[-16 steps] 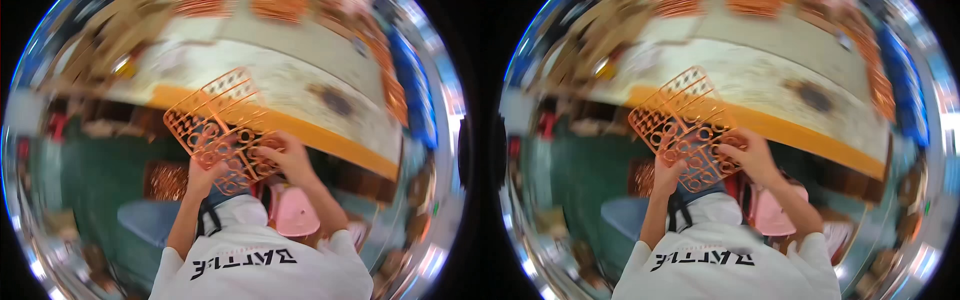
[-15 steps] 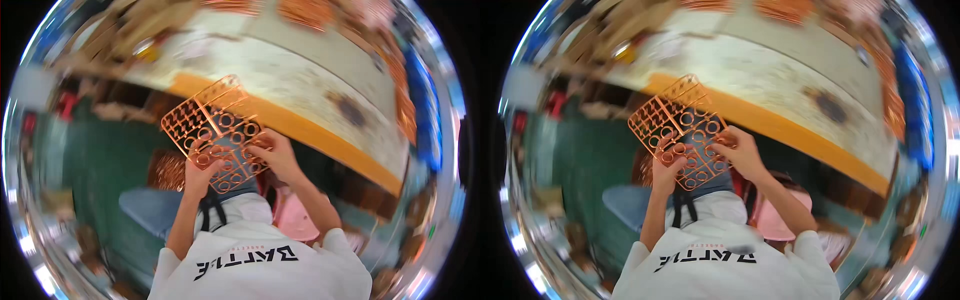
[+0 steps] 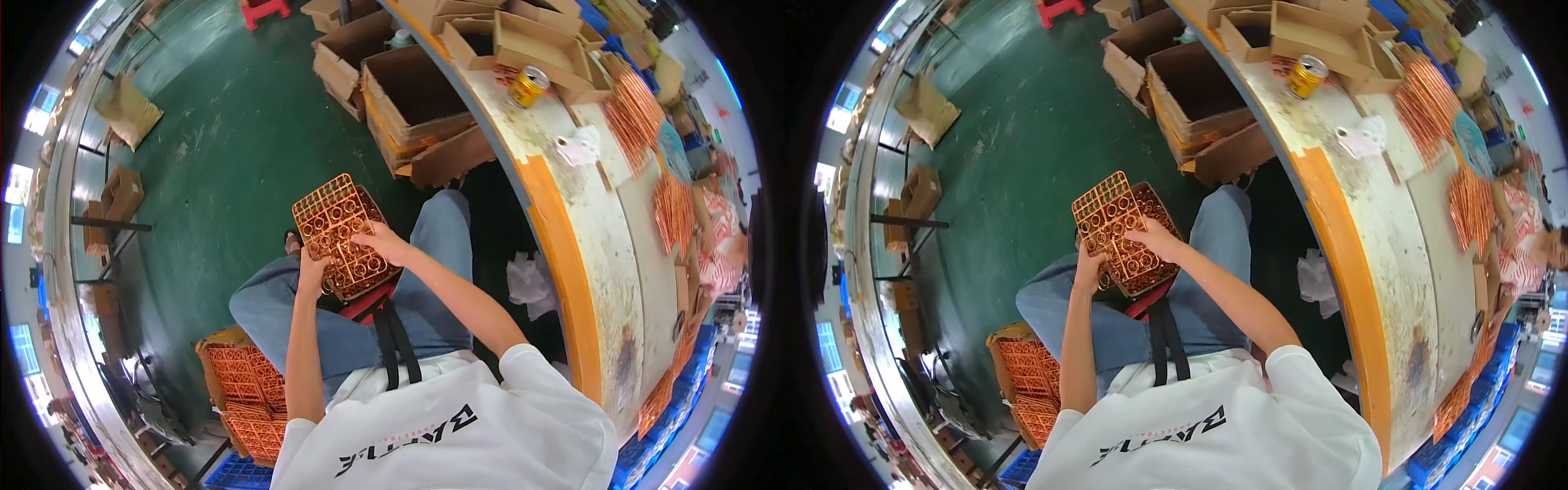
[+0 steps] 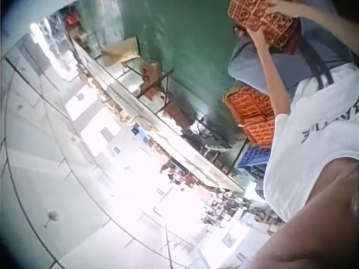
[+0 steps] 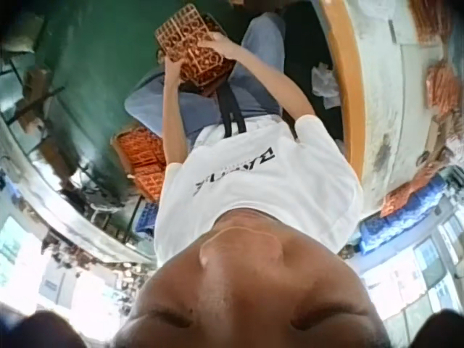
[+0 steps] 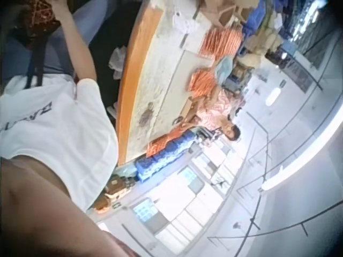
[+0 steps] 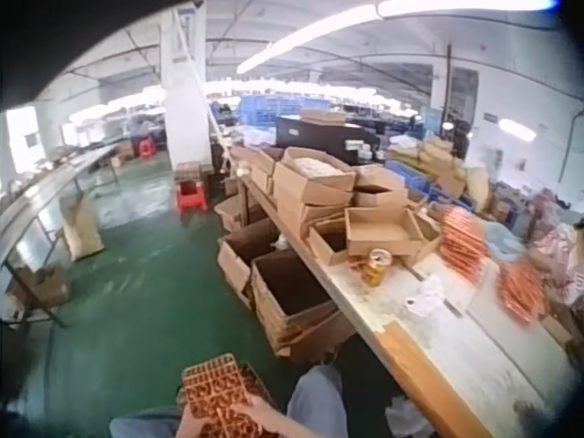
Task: The person places small metal components into the circular slots of a copper-colored metal frame held in their lap, then moves the frame to a table.
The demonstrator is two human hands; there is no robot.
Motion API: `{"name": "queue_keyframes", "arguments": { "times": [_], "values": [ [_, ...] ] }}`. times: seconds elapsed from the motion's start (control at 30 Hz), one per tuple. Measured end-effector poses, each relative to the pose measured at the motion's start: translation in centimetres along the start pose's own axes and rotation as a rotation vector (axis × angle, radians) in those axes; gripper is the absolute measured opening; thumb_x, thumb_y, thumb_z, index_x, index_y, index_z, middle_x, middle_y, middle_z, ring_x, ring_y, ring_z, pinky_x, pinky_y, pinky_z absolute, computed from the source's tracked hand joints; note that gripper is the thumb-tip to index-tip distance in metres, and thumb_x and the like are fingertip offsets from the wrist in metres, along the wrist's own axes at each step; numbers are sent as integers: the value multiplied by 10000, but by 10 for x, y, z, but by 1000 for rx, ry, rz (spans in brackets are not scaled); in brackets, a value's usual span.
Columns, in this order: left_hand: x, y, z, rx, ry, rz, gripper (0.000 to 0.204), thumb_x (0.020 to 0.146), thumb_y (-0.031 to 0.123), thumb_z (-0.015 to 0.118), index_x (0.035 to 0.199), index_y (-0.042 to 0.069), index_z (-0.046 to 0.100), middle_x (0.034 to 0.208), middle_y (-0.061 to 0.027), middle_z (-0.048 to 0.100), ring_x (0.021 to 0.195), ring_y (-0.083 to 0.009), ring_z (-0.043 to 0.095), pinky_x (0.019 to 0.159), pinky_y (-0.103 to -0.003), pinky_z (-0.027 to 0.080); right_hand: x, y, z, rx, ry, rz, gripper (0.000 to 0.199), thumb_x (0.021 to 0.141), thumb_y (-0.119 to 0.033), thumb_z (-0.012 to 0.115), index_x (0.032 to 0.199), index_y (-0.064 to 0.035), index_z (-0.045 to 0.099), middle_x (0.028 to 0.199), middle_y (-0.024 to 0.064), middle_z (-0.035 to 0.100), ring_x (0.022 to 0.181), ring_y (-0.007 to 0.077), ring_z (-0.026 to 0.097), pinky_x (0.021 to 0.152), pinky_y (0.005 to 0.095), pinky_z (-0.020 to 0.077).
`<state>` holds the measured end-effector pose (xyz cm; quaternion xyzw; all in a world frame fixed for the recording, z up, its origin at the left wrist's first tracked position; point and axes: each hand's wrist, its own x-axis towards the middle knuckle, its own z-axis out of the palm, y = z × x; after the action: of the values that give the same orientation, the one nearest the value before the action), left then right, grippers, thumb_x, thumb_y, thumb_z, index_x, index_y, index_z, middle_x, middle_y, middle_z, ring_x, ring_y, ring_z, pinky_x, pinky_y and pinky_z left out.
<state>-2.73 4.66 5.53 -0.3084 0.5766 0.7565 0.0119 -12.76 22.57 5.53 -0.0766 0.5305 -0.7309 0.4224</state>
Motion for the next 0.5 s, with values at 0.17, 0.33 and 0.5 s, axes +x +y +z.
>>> {"name": "queue_keyframes", "arguments": {
  "times": [0.17,0.33,0.5],
  "values": [
    [17,-10,-2,-24,46,-192,508,756,-14,623,1176,82,356,992,-102,558,831,-216,619,668,-325,550,42,34,-14,-439,189,-16,145,827,-121,639,902,-26,558,828,64,627,682,110,586,627,253,491],
    [53,-25,-24,-120,-65,-98,344,763,-108,553,1032,19,380,911,-142,588,833,-223,634,676,-325,565,61,43,-13,-74,123,136,215,766,-48,674,940,-4,555,862,67,634,733,135,624,603,251,529],
    [75,-61,-30,23,112,-60,354,741,-115,568,1033,1,405,943,-143,580,836,-209,624,677,-312,557,76,58,-18,-168,196,236,273,757,44,626,1002,10,511,872,86,618,715,155,629,553,261,528]
  ]
}}
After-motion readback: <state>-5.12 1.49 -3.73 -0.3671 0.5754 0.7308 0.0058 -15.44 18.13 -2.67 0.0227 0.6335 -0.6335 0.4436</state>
